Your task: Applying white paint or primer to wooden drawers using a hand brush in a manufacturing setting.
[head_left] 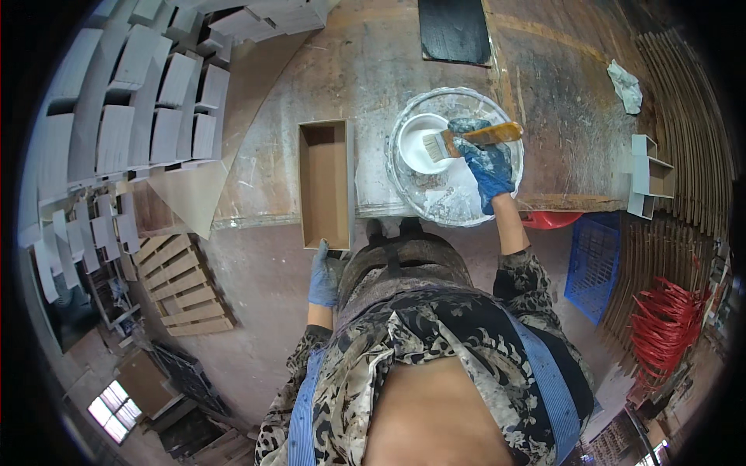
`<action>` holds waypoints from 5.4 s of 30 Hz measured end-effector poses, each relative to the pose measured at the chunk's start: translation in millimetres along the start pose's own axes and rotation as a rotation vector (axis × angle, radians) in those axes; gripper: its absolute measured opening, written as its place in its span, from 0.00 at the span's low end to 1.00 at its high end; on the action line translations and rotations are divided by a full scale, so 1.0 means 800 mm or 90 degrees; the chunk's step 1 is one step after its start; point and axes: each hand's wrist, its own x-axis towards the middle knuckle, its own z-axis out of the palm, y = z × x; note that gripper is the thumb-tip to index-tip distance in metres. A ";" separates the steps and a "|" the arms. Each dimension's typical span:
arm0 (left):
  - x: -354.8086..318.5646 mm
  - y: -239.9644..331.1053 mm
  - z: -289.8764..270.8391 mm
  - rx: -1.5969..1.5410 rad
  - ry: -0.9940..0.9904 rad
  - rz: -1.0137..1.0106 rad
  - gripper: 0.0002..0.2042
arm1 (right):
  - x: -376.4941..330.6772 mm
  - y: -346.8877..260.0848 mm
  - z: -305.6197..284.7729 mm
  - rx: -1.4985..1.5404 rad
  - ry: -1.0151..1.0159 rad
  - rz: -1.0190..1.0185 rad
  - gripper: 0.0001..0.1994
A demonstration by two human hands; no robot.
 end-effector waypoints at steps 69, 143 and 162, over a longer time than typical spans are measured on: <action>-0.033 0.085 0.009 0.859 0.317 0.701 0.31 | -0.015 -0.134 0.219 0.451 -0.325 -0.070 0.10; -0.037 0.095 0.011 0.861 0.300 0.718 0.34 | -0.072 -0.140 0.219 0.562 -0.344 -0.018 0.11; -0.039 0.083 0.026 0.856 0.350 0.671 0.37 | 0.174 -0.148 0.225 0.409 -0.210 -0.132 0.15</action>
